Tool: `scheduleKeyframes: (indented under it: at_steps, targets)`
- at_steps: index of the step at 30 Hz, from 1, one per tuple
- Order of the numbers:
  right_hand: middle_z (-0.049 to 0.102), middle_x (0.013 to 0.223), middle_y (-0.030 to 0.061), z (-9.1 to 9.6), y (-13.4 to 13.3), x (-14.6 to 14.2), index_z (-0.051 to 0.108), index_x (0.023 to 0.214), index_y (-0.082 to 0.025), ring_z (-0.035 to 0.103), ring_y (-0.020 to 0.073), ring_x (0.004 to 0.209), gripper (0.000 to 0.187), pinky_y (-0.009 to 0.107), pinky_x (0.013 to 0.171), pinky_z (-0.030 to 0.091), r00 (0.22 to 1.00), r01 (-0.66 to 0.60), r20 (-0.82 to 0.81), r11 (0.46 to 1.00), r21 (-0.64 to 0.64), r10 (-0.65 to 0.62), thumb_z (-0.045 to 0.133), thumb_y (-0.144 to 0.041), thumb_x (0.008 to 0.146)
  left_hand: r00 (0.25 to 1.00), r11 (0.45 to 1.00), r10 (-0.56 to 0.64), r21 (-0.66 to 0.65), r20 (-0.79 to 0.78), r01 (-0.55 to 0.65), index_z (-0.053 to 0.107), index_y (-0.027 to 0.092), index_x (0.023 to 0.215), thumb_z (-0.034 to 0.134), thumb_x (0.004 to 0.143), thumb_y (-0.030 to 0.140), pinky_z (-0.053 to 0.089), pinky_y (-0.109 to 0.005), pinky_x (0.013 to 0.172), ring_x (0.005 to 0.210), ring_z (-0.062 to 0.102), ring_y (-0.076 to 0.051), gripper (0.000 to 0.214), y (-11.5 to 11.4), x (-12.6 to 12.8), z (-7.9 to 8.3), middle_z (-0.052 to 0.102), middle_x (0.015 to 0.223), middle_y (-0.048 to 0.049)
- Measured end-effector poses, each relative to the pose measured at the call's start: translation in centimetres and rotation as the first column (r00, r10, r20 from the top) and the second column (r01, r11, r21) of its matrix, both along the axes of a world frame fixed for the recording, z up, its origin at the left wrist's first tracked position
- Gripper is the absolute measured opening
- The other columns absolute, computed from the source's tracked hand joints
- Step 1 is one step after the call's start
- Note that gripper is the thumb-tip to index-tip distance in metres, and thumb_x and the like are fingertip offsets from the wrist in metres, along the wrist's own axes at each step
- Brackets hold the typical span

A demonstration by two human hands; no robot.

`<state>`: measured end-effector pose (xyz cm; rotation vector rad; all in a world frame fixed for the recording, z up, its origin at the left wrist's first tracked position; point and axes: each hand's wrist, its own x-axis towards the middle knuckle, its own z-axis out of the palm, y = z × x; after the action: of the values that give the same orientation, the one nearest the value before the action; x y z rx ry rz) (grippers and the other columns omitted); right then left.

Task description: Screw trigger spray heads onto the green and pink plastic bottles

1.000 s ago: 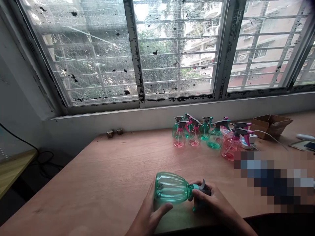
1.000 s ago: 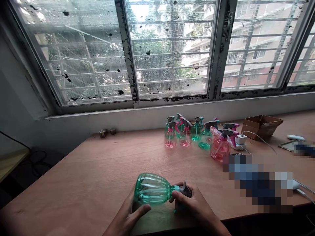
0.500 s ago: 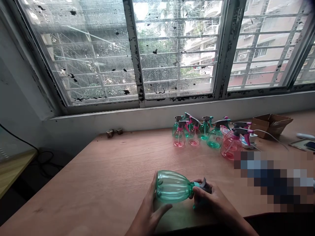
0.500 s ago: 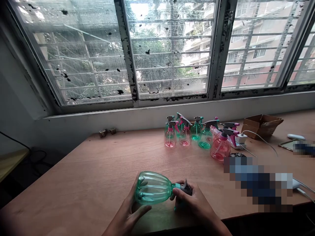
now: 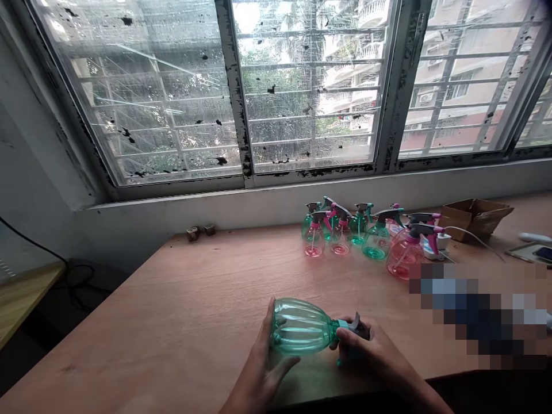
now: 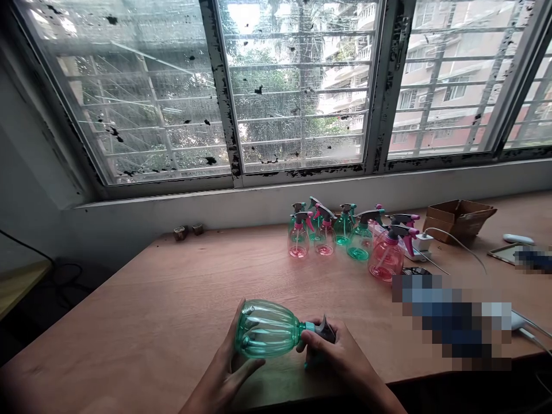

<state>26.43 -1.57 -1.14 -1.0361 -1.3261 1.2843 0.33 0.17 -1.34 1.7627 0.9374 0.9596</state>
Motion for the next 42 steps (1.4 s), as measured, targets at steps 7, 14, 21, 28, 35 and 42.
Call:
scheduleKeyframes:
  at_steps: [7,14,21,28,35,42]
  targets:
    - [0.076,0.071,0.0059,0.0,0.0,0.2,0.073,0.078,-0.015,0.067,0.0193,0.063,0.04,0.029,0.063,0.05,0.999,-0.043,0.004,0.999,0.007,0.043,0.07,-0.054,0.084,0.999,0.997,-0.039,-0.062,0.008,0.04,0.015,0.025,0.158,0.067,0.091,0.043,0.018,-0.056,0.122,0.149,0.026,-0.036,0.087,-0.5,-0.2,0.9,0.032,0.161,-0.0133]
    - [0.078,0.072,0.0077,-0.7,0.0,0.2,0.07,0.08,-0.015,0.068,0.0195,0.061,0.038,0.029,0.062,0.051,0.997,-0.033,-0.074,0.999,-0.039,0.03,0.073,-0.052,0.083,1.0,1.0,-0.002,-0.003,-0.029,0.002,0.009,0.036,0.157,0.072,0.087,0.034,0.013,-0.053,0.124,0.151,0.022,-0.031,0.094,-0.2,-0.1,0.3,0.026,0.163,-0.0056]
    - [0.078,0.072,0.0081,-1.2,0.1,0.5,0.069,0.083,-0.014,0.069,0.0198,0.062,0.039,0.03,0.061,0.053,0.994,-0.036,-0.104,0.998,-0.06,0.03,0.071,-0.053,0.084,0.999,0.997,-0.036,-0.067,0.024,0.038,0.022,0.023,0.154,0.061,0.094,0.047,0.023,-0.051,0.122,0.146,0.033,-0.032,0.076,-0.5,-0.1,1.0,0.037,0.158,-0.0134]
    - [0.079,0.07,0.0096,-0.9,0.1,0.4,0.067,0.077,-0.015,0.07,0.0212,0.063,0.043,0.03,0.061,0.052,0.999,-0.042,-0.034,0.998,-0.047,0.041,0.07,-0.057,0.083,0.997,0.997,0.039,0.065,-0.062,-0.035,0.021,0.028,0.156,0.07,0.088,0.037,0.017,-0.047,0.125,0.15,0.023,-0.031,0.084,-0.4,0.1,1.3,0.031,0.162,-0.0082]
    - [0.077,0.069,0.0094,-0.1,-0.1,0.3,0.072,0.072,-0.013,0.068,0.0204,0.061,0.051,0.03,0.06,0.051,0.997,-0.065,0.045,0.997,-0.035,0.067,0.064,-0.061,0.085,0.99,0.984,0.111,0.146,-0.083,-0.098,0.021,0.032,0.153,0.07,0.088,0.032,0.026,-0.054,0.121,0.145,0.035,-0.033,0.081,-0.5,0.3,0.4,0.037,0.157,-0.0103]
    - [0.075,0.068,0.0078,-0.1,-0.1,0.1,0.071,0.073,-0.014,0.067,0.0195,0.059,0.046,0.031,0.061,0.053,0.999,-0.02,-0.033,0.999,-0.043,0.018,0.068,-0.058,0.084,0.964,0.957,0.221,0.221,-0.149,-0.186,0.039,0.034,0.147,0.068,0.091,0.038,0.03,-0.054,0.119,0.144,0.034,-0.034,0.063,-0.9,0.4,1.2,0.04,0.151,-0.0089]
